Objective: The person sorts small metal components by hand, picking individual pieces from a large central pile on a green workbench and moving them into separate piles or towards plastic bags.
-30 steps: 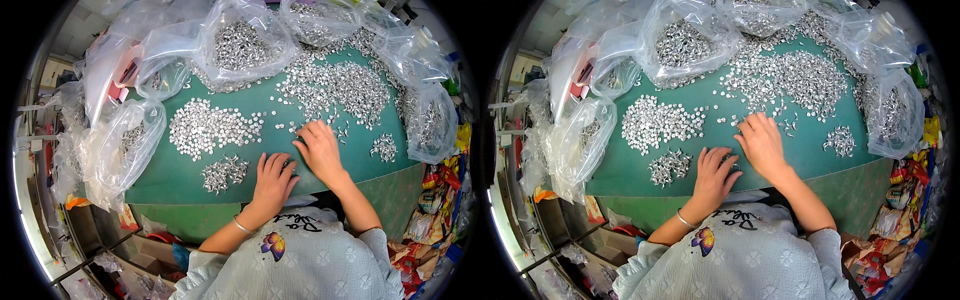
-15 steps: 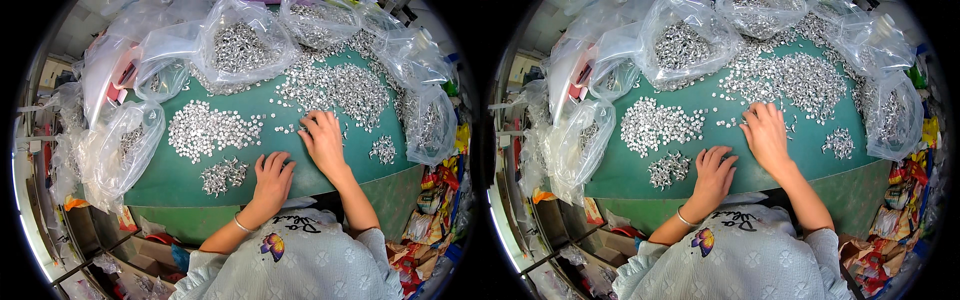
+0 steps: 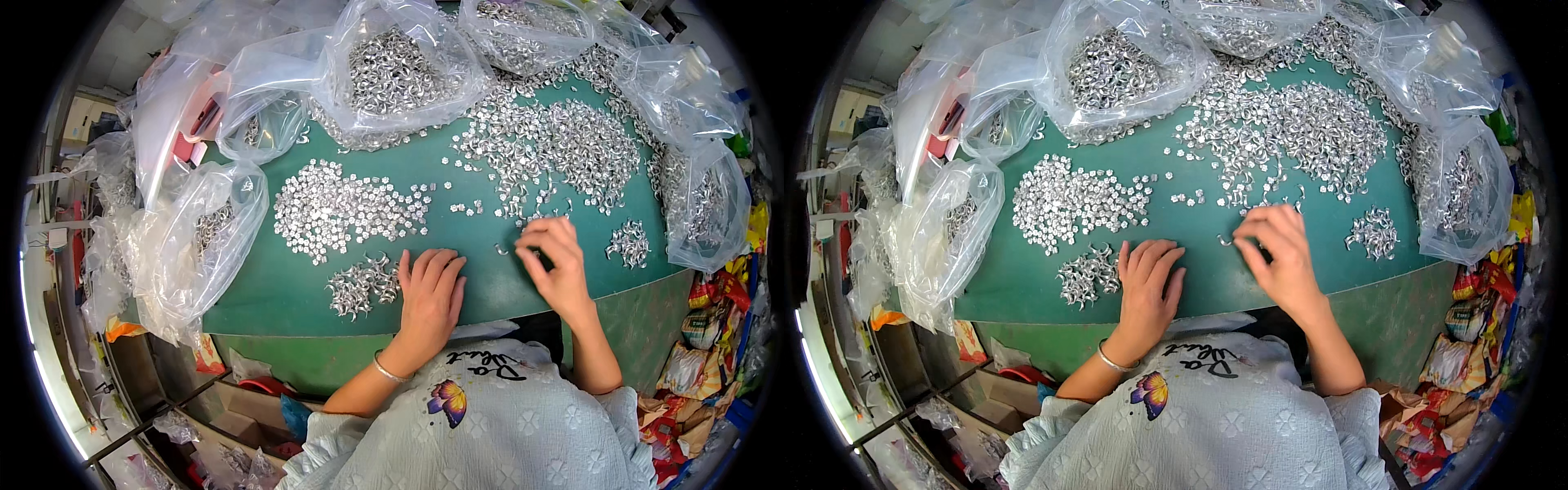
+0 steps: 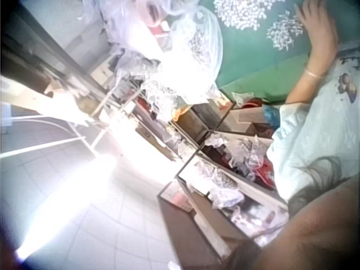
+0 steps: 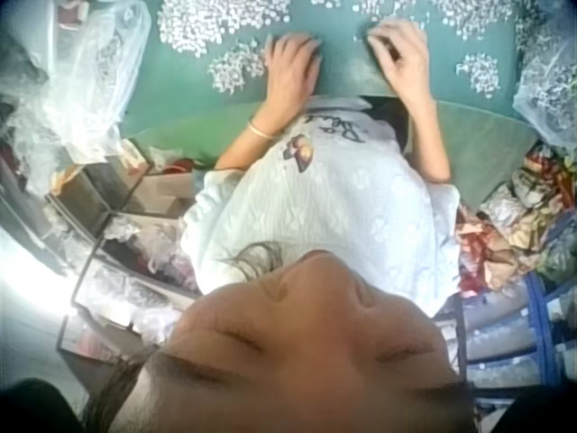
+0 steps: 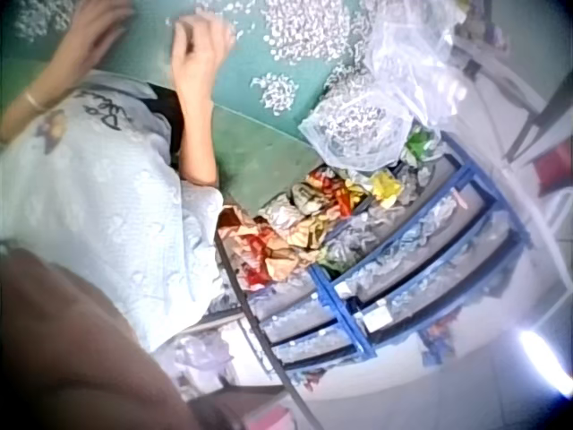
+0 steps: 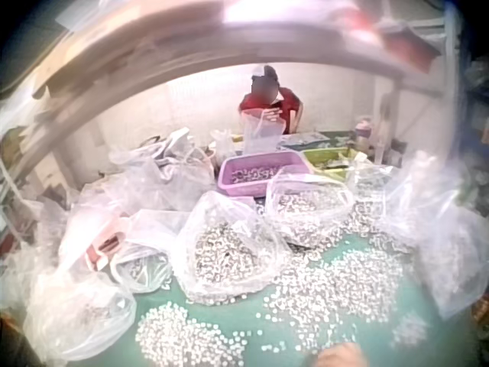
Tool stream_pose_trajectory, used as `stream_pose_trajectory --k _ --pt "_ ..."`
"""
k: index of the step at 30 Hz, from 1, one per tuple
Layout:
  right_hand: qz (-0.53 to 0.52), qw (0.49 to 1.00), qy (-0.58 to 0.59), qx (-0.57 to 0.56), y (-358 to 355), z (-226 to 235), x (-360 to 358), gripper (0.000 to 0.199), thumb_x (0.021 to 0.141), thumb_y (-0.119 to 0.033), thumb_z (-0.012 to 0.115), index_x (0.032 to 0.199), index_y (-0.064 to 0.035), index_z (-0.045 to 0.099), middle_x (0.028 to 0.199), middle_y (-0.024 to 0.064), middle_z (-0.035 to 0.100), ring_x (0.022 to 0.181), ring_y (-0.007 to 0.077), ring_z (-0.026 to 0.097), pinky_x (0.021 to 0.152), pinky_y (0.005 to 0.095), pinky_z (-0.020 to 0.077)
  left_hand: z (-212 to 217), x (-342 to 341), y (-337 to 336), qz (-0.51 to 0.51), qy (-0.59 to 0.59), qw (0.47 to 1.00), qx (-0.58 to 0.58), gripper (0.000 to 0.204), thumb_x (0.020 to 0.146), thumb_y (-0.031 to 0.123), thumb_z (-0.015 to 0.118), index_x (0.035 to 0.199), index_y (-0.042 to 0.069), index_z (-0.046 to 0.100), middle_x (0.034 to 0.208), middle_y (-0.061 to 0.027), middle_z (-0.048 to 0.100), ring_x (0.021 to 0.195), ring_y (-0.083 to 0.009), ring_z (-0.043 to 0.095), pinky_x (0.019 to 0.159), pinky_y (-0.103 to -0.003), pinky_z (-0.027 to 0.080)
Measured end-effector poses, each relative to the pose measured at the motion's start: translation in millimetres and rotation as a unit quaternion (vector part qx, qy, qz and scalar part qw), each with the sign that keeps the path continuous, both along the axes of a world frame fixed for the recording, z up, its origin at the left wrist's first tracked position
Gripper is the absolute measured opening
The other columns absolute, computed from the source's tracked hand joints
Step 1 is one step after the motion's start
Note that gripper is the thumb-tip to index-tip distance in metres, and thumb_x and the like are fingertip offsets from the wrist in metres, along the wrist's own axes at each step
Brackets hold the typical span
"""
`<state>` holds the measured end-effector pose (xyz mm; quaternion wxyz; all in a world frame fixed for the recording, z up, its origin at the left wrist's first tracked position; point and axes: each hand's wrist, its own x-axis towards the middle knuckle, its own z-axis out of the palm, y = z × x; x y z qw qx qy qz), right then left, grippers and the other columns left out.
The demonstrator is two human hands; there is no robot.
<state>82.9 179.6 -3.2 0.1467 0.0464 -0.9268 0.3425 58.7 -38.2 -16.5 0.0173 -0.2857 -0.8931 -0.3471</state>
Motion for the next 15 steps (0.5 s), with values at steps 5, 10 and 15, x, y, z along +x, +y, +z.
stream_pose_trajectory --k 5,10,15 --pt "-0.007 0.996 -0.034 0.083 -19 1 -6 0.022 0.074 -0.008 0.077 0.092 -0.0045 0.065 0.095 0.0076 0.058 0.092 0.0281 0.054 0.077 0.0385 0.0404 -6 -1 3 0.041 0.018 0.999 -0.021 0.028 0.082 0.0 0.066 0.109 0.006 0.06 0.114 -0.009 0.056 0.115 -0.0302 0.052 0.11 -0.056 0.026" --pt "0.048 0.992 -0.074 -0.085 -6 1 -4 0.019 0.076 -0.005 0.075 0.093 -0.003 0.066 0.092 0.0098 0.059 0.09 0.0299 0.054 0.082 0.0399 0.044 -12 -5 -10 0.065 0.032 0.997 -0.012 0.024 0.082 -0.002 0.065 0.105 0.005 0.059 0.108 -0.0102 0.055 0.109 -0.0319 0.054 0.108 -0.057 0.03" --pt "-0.032 0.998 0.016 0.057 -1 0 -33 0.017 0.077 -0.005 0.073 0.093 -0.0038 0.067 0.094 0.0091 0.059 0.091 0.0289 0.054 0.081 0.0401 0.0423 -1 -4 11 0.024 0.033 0.999 0.006 0.031 0.082 -0.001 0.065 0.112 0.005 0.059 0.111 -0.0096 0.056 0.109 -0.0304 0.054 0.107 -0.052 0.03"
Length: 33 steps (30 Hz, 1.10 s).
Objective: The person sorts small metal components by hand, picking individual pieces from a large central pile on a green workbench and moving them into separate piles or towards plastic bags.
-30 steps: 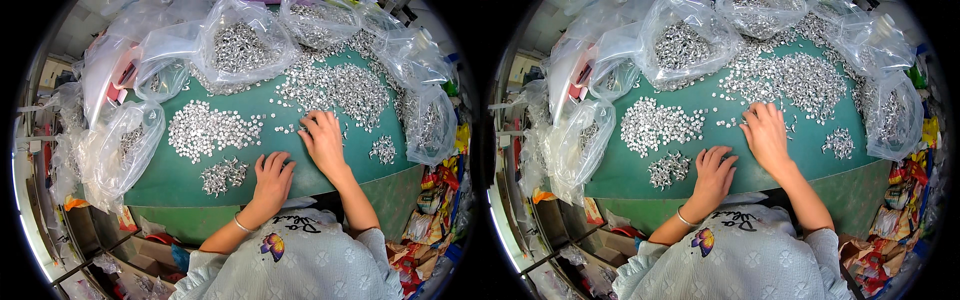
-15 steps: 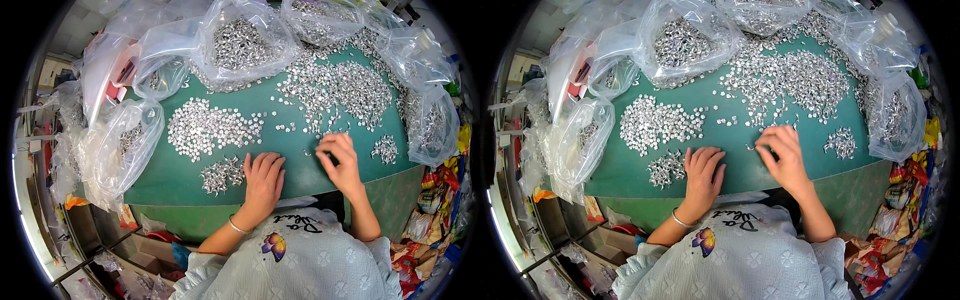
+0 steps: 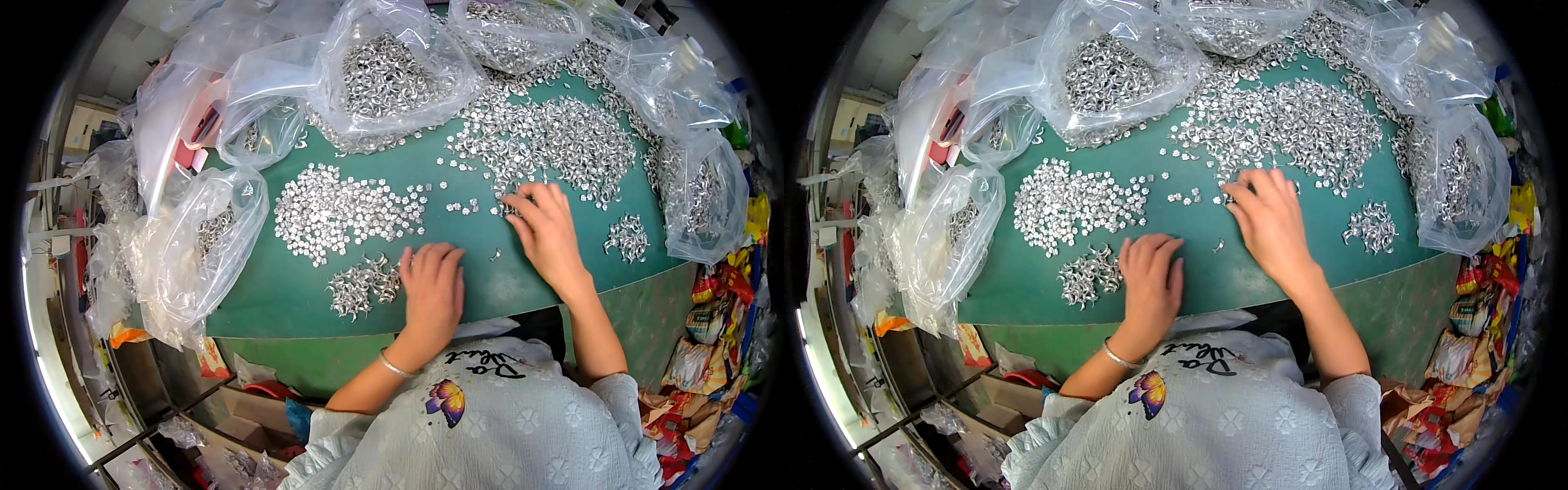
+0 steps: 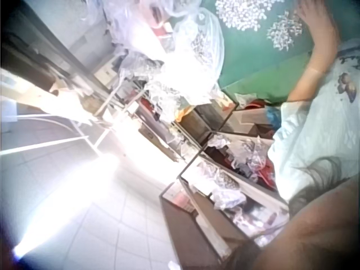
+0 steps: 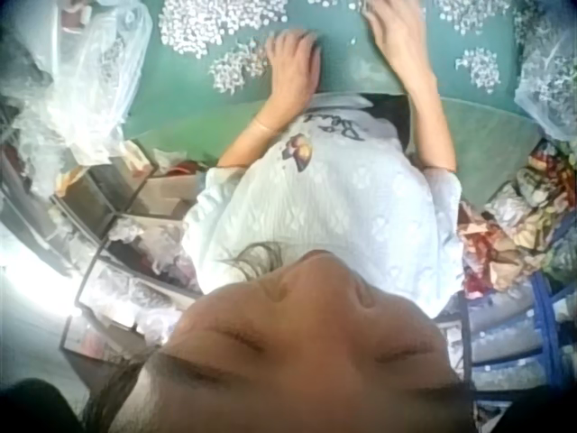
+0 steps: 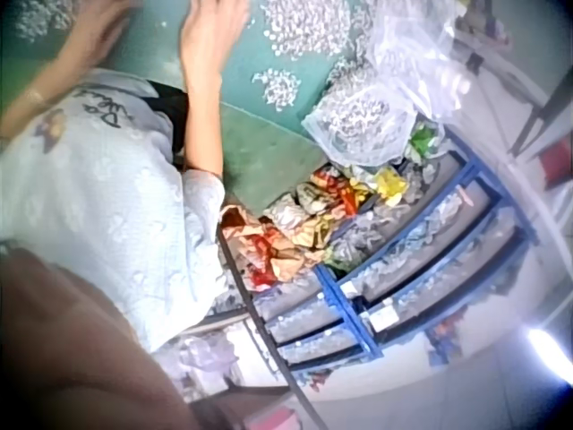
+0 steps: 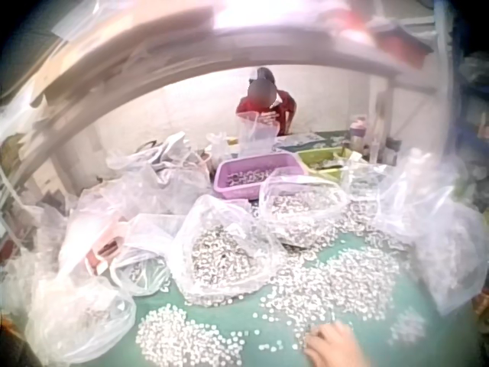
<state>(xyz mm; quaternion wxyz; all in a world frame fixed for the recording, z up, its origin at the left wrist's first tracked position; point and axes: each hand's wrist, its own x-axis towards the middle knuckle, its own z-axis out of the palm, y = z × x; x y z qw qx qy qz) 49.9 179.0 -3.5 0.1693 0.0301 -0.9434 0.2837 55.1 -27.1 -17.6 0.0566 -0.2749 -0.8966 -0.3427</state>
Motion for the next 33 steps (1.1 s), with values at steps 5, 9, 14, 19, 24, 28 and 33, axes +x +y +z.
stream_pose_trajectory --k 5,9,14,19,24,28,33 --pt "0.039 0.995 -0.016 0.095 -2 0 -2 0.016 0.075 -0.006 0.073 0.089 -0.0044 0.067 0.096 0.0051 0.058 0.093 0.0246 0.052 0.082 0.0373 0.0389 3 -1 17 -0.044 -0.006 0.999 0.016 0.036 0.081 0.003 0.069 0.117 0.005 0.059 0.112 -0.009 0.057 0.109 -0.0275 0.054 0.094 -0.043 0.034" --pt "0.066 0.994 -0.036 0.074 5 3 18 0.015 0.075 -0.005 0.073 0.089 -0.0049 0.067 0.098 0.0045 0.059 0.092 0.0245 0.053 0.081 0.0368 0.0393 -2 0 14 -0.034 -0.018 0.999 0.012 0.039 0.081 0.005 0.07 0.118 0.004 0.059 0.112 -0.0099 0.057 0.106 -0.0277 0.054 0.094 -0.041 0.035" --pt "0.018 1.0 0.017 -0.006 10 -5 22 0.017 0.077 -0.006 0.073 0.094 -0.0053 0.068 0.097 0.0048 0.06 0.09 0.0256 0.053 0.079 0.0373 0.0399 0 0 29 -0.062 -0.032 0.997 0.027 0.038 0.082 0.008 0.071 0.118 0.004 0.06 0.113 -0.0098 0.055 0.103 -0.0273 0.053 0.091 -0.04 0.037" --pt "-0.015 0.999 0.011 0.033 0 -1 8 0.017 0.077 -0.009 0.074 0.092 -0.0055 0.069 0.098 0.0043 0.059 0.093 0.0252 0.052 0.078 0.0378 0.0388 -8 -3 39 -0.07 -0.03 0.997 -0.003 0.033 0.082 0.005 0.069 0.114 0.005 0.061 0.109 -0.0094 0.054 0.1 -0.0261 0.053 0.087 -0.04 0.037" --pt "0.004 0.999 -0.012 0.048 0 -3 17 0.018 0.077 -0.008 0.074 0.094 -0.0057 0.068 0.096 0.0041 0.058 0.093 0.0247 0.052 0.077 0.0382 0.0377 -12 -6 24 -0.073 -0.02 0.997 0.005 0.03 0.083 0.002 0.067 0.112 0.005 0.061 0.104 -0.0098 0.056 0.096 -0.0263 0.055 0.084 -0.038 0.038" --pt "-0.012 1.0 -0.006 0.026 -4 -2 18 0.016 0.076 -0.006 0.073 0.092 -0.0056 0.067 0.095 0.0046 0.058 0.091 0.0246 0.052 0.079 0.038 0.0379 -10 -7 24 -0.062 -0.031 0.997 0.016 0.033 0.084 0.001 0.065 0.116 0.004 0.059 0.107 -0.0114 0.057 0.098 -0.0282 0.056 0.084 -0.038 0.039" --pt "0.062 0.997 -0.015 0.044 -15 -6 24 0.018 0.074 -0.005 0.073 0.092 -0.005 0.068 0.094 0.0058 0.059 0.092 0.0249 0.053 0.081 0.0373 0.0391 -7 -5 28 -0.061 -0.068 0.995 0.049 0.041 0.085 0.001 0.066 0.125 0.003 0.055 0.115 -0.0144 0.056 0.103 -0.0317 0.055 0.084 -0.04 0.042"
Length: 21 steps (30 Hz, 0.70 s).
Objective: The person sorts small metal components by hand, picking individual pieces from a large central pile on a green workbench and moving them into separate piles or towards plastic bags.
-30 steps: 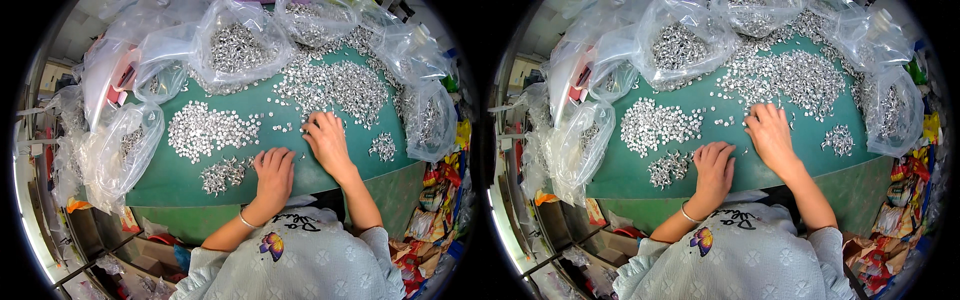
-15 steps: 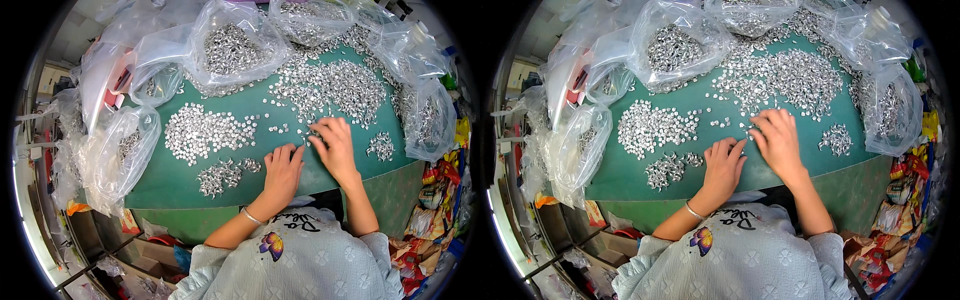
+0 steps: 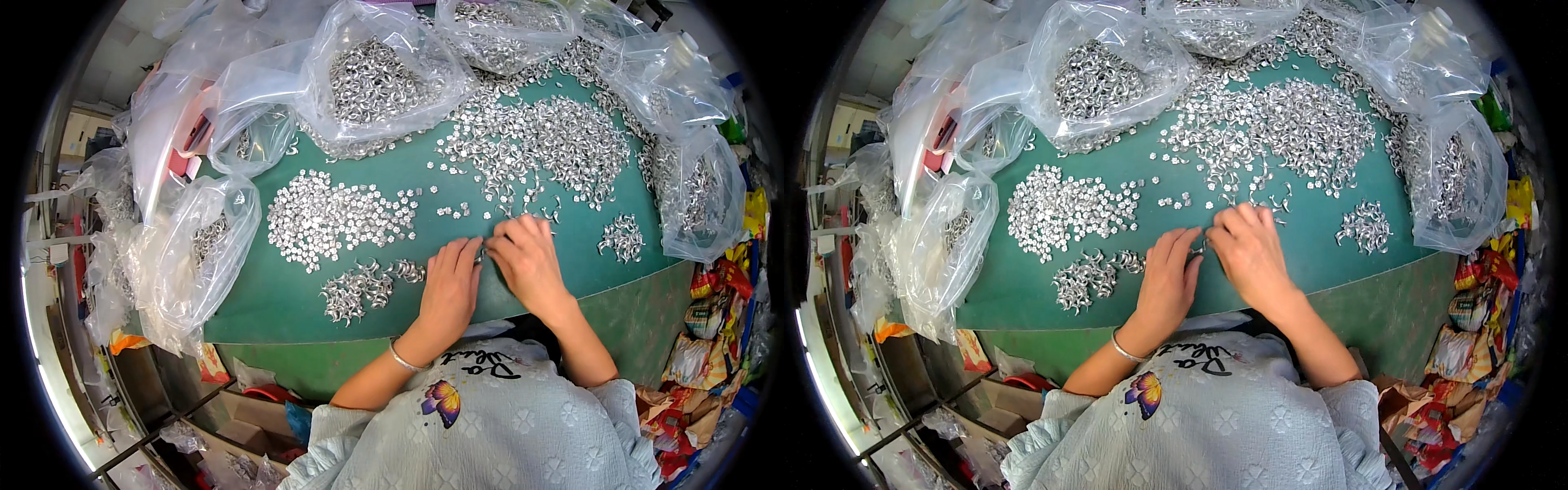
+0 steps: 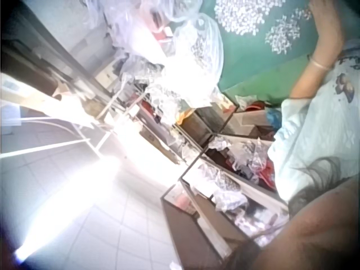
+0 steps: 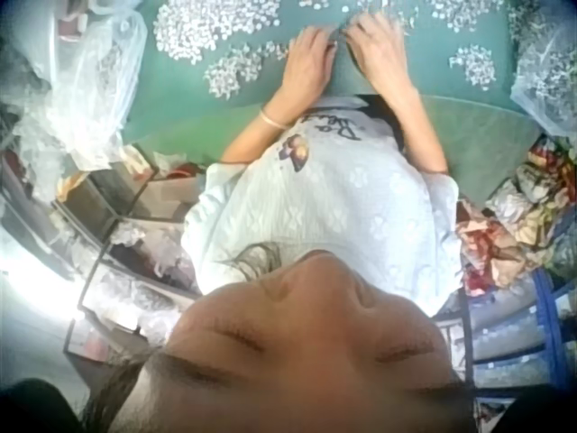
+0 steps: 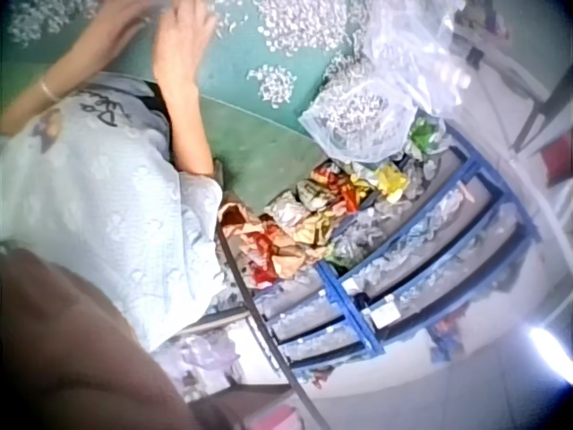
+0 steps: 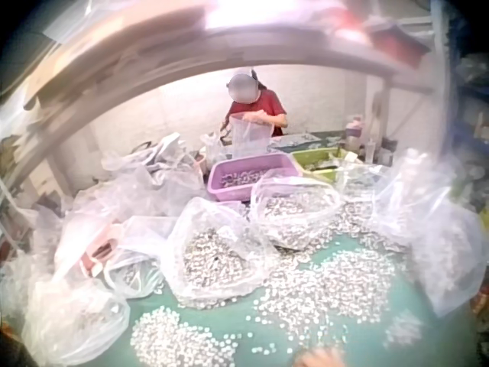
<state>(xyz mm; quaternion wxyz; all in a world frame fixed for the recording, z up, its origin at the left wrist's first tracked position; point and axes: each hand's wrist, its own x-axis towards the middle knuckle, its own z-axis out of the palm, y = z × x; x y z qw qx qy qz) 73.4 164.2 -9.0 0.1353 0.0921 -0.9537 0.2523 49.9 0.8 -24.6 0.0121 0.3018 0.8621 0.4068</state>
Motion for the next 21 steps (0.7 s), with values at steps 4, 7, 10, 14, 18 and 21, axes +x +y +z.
stream_pose_trajectory --k 4,7,10,14,18,21 --pt "-0.014 0.998 0.002 -0.068 6 1 8 0.02 0.075 -0.003 0.072 0.095 -0.0051 0.069 0.096 0.006 0.06 0.093 0.0255 0.055 0.08 0.0371 0.0401 2 1 -4 0.005 -0.005 1.0 0.01 0.045 0.083 0.005 0.07 0.125 0.004 0.054 0.116 -0.0145 0.056 0.104 -0.0322 0.055 0.084 -0.04 0.042" --pt "-0.071 0.994 0.027 -0.082 15 -3 8 0.021 0.076 -0.003 0.072 0.097 -0.0051 0.069 0.098 0.0061 0.06 0.093 0.0261 0.055 0.08 0.0374 0.0409 1 -1 1 0.014 0.012 1.0 -0.018 0.041 0.082 0.009 0.072 0.119 0.004 0.057 0.112 -0.0133 0.056 0.102 -0.0309 0.054 0.083 -0.04 0.04" --pt "-0.036 0.997 -0.001 -0.068 8 7 4 0.019 0.076 -0.004 0.073 0.095 -0.0047 0.069 0.099 0.0071 0.06 0.093 0.0265 0.054 0.083 0.038 0.0411 -2 -2 7 0.02 0.015 0.998 -0.051 0.033 0.081 0.011 0.074 0.11 0.005 0.059 0.107 -0.0121 0.055 0.099 -0.0298 0.054 0.082 -0.039 0.039" --pt "-0.039 0.999 -0.002 -0.025 3 0 2 0.017 0.076 -0.004 0.073 0.092 -0.0051 0.068 0.099 0.0057 0.059 0.094 0.0257 0.054 0.084 0.0386 0.0391 1 -1 4 0.01 0.005 0.999 -0.052 0.028 0.08 0.01 0.074 0.102 0.004 0.059 0.103 -0.0117 0.055 0.097 -0.0302 0.054 0.081 -0.04 0.04" --pt "-0.073 0.997 0.007 -0.035 9 -3 4 0.013 0.076 -0.005 0.073 0.088 -0.0054 0.066 0.097 0.0037 0.059 0.093 0.0253 0.054 0.082 0.0387 0.0381 -3 1 -3 -0.014 -0.005 1.0 0.005 0.027 0.079 0.003 0.073 0.102 0.001 0.059 0.103 -0.0128 0.055 0.094 -0.0318 0.055 0.08 -0.04 0.045" --pt "-0.063 0.995 0.031 -0.066 1 -2 -3 0.013 0.076 -0.006 0.073 0.088 -0.0059 0.066 0.097 0.0042 0.06 0.093 0.0254 0.054 0.082 0.0385 0.0378 1 3 0 -0.03 -0.021 0.998 0.054 0.025 0.079 -0.001 0.072 0.1 0.0 0.059 0.102 -0.0144 0.055 0.093 -0.0327 0.056 0.079 -0.039 0.048"
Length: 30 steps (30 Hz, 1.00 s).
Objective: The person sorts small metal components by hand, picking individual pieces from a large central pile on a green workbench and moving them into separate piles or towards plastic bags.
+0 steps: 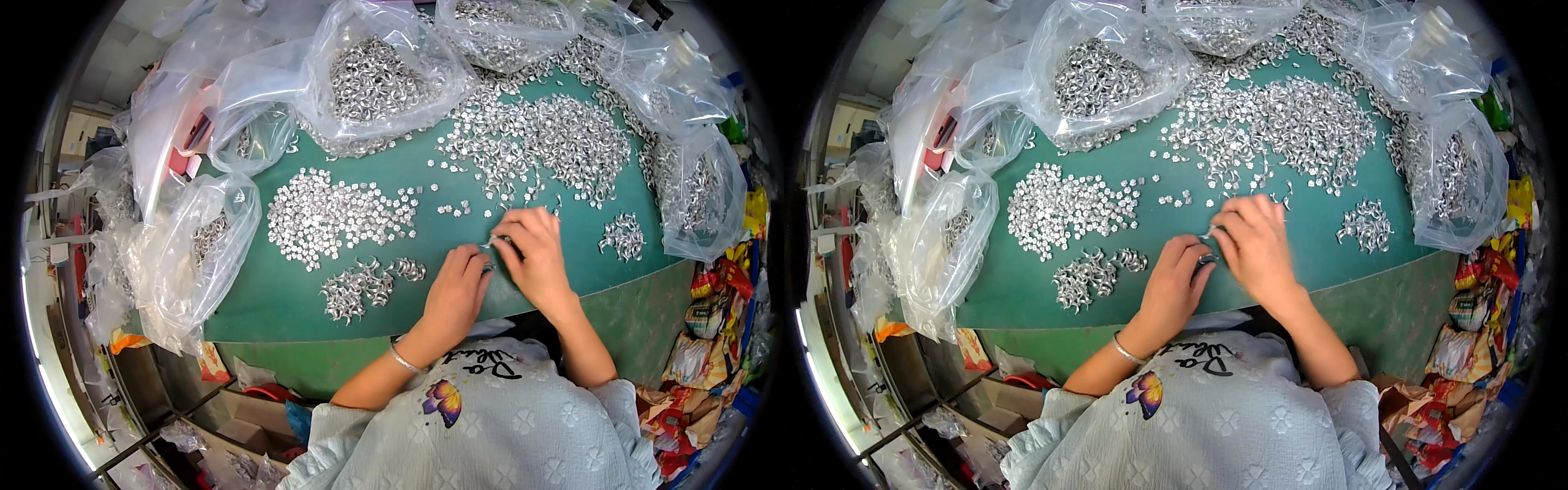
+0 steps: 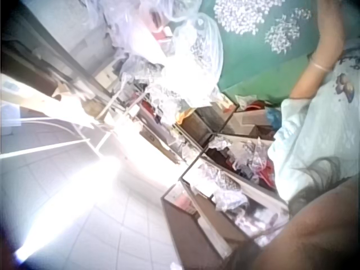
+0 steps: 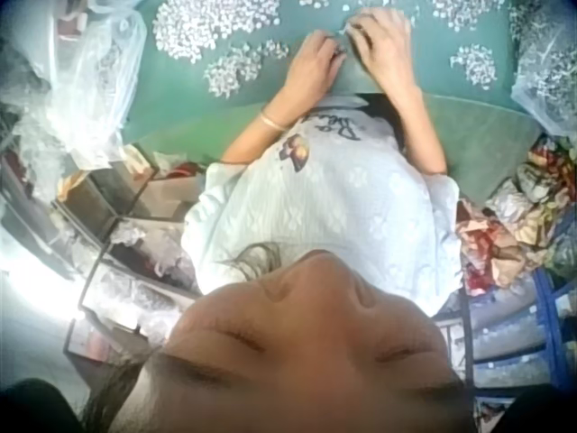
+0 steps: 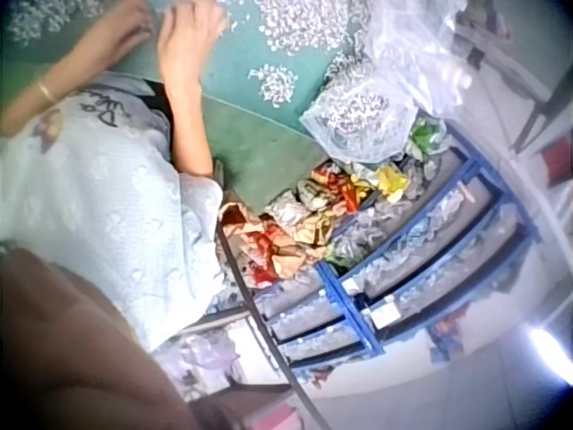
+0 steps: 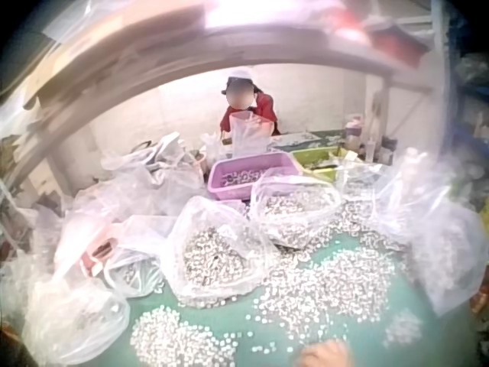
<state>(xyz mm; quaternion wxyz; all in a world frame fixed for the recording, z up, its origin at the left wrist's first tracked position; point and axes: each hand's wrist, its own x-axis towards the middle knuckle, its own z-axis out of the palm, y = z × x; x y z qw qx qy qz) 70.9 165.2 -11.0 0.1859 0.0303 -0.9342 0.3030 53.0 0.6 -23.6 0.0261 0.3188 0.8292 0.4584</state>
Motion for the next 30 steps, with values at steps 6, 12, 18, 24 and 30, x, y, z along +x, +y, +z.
stream_pose_trajectory --k 6,12,18,24,30 --pt "0.098 0.993 -0.057 -0.013 -9 2 -9 0.009 0.078 -0.008 0.072 0.084 -0.006 0.067 0.091 0.0028 0.058 0.092 0.0233 0.052 0.082 0.0374 0.0372 4 5 -23 0.075 -0.036 0.996 -0.026 0.029 0.082 -0.002 0.07 0.108 -0.001 0.057 0.105 -0.0166 0.055 0.094 -0.0324 0.057 0.08 -0.038 0.048" --pt "0.101 0.992 -0.036 -0.06 -6 3 -7 0.007 0.079 -0.007 0.072 0.085 -0.0043 0.069 0.093 0.0039 0.062 0.09 0.0241 0.055 0.081 0.0359 0.0397 8 -6 -15 0.033 0.039 0.996 -0.075 0.038 0.081 0.0 0.069 0.117 0.001 0.056 0.105 -0.0142 0.054 0.095 -0.0339 0.054 0.084 -0.041 0.045" --pt "-0.091 0.996 -0.018 0.016 28 1 1 0.01 0.079 -0.005 0.072 0.089 -0.0038 0.071 0.095 0.008 0.063 0.09 0.0272 0.056 0.078 0.0379 0.0399 4 -12 -15 0.045 0.081 0.988 -0.122 0.027 0.082 0.002 0.066 0.109 0.005 0.062 0.107 -0.0102 0.055 0.096 -0.0284 0.054 0.081 -0.038 0.039" --pt "-0.072 0.992 -0.045 0.093 15 2 -11 0.01 0.078 -0.006 0.073 0.086 -0.0044 0.069 0.092 0.0044 0.06 0.092 0.0248 0.053 0.082 0.0376 0.0369 4 -14 -12 0.003 0.104 0.987 -0.12 0.023 0.08 0.0 0.067 0.102 0.005 0.064 0.102 -0.0071 0.057 0.097 -0.026 0.055 0.082 -0.039 0.038" --pt "-0.019 1.0 -0.002 0.025 12 8 -5 0.009 0.078 -0.004 0.073 0.083 -0.0051 0.066 0.092 0.0044 0.062 0.088 0.0249 0.055 0.08 0.0372 0.0375 4 -14 -34 0.052 0.102 0.986 -0.124 0.019 0.08 -0.001 0.068 0.097 0.005 0.064 0.099 -0.0061 0.057 0.093 -0.0243 0.055 0.082 -0.038 0.037"
